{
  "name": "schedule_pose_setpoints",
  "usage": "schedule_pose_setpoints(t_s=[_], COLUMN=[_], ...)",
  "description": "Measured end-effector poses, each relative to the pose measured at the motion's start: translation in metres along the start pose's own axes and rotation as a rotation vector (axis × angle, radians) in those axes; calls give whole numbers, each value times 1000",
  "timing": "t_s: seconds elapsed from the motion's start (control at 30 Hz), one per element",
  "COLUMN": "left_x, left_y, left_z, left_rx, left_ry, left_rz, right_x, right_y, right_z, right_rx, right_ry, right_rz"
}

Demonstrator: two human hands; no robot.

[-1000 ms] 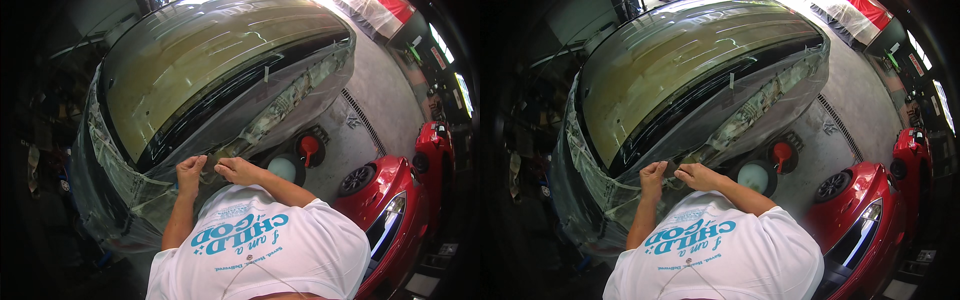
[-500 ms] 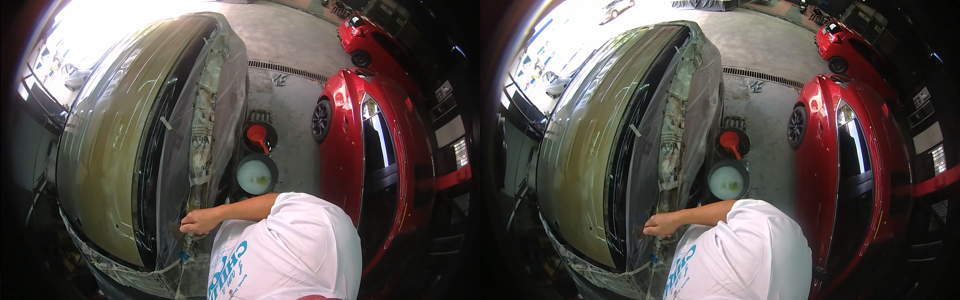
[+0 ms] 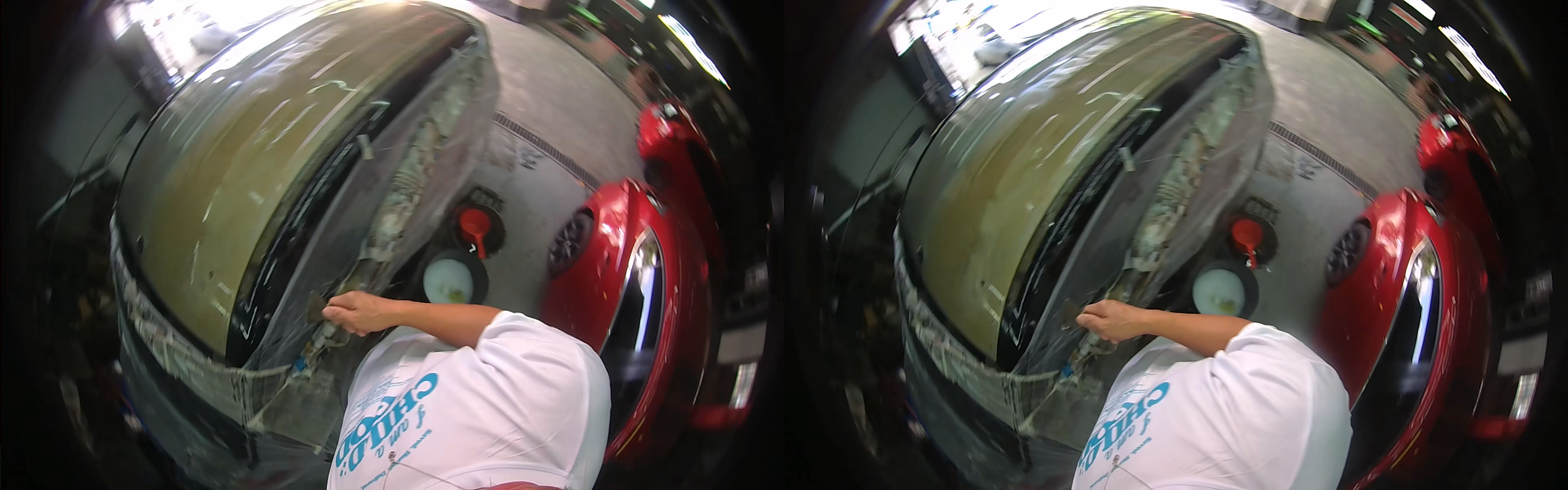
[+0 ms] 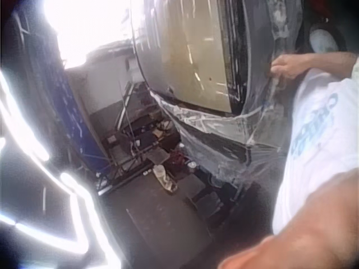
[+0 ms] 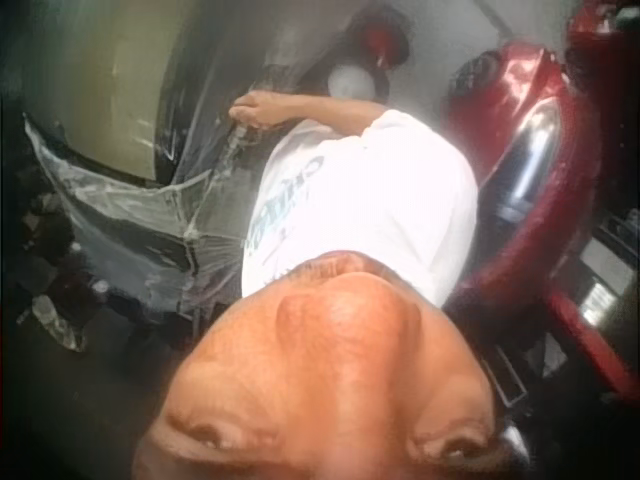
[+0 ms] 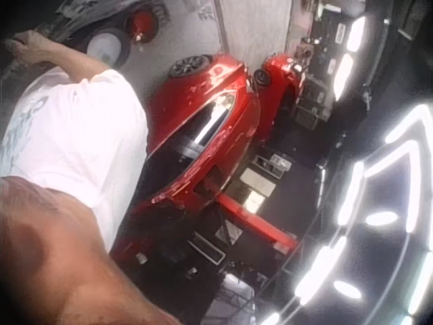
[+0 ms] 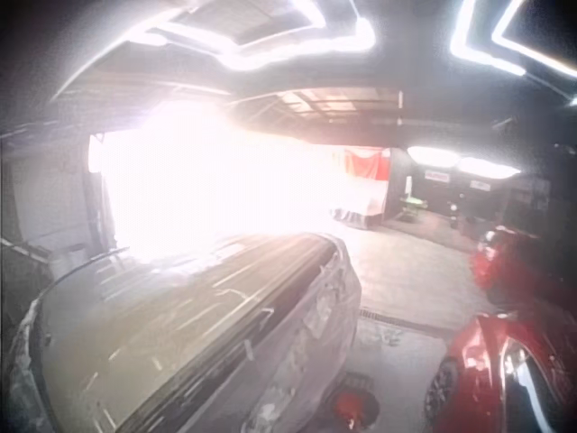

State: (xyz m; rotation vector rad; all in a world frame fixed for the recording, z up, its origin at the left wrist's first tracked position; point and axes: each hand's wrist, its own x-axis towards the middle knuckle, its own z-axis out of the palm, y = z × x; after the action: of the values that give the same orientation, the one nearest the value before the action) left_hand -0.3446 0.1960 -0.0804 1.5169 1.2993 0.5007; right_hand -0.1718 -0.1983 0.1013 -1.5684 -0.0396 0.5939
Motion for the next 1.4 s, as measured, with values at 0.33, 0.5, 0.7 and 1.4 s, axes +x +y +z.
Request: schedule_pose_setpoints(t_s=[0.33,0.5,0.7,1.4], left_x=[127,135,53,-29], left_y=[16,144,225,208], left_z=[-107,13,179,294], left_rx=[306,34,-302,223], left_ry=[758,468,-221,-270], left_rz=[384,933,1056,1024], right_x=[14,11,-13,-34], right_y=[15,10,24,43], right_z=[13,26,38,-8], right_rx=[159,247,341,376], right_ry=[41,155,336,560], right_rz=[8,29,-149,-158])
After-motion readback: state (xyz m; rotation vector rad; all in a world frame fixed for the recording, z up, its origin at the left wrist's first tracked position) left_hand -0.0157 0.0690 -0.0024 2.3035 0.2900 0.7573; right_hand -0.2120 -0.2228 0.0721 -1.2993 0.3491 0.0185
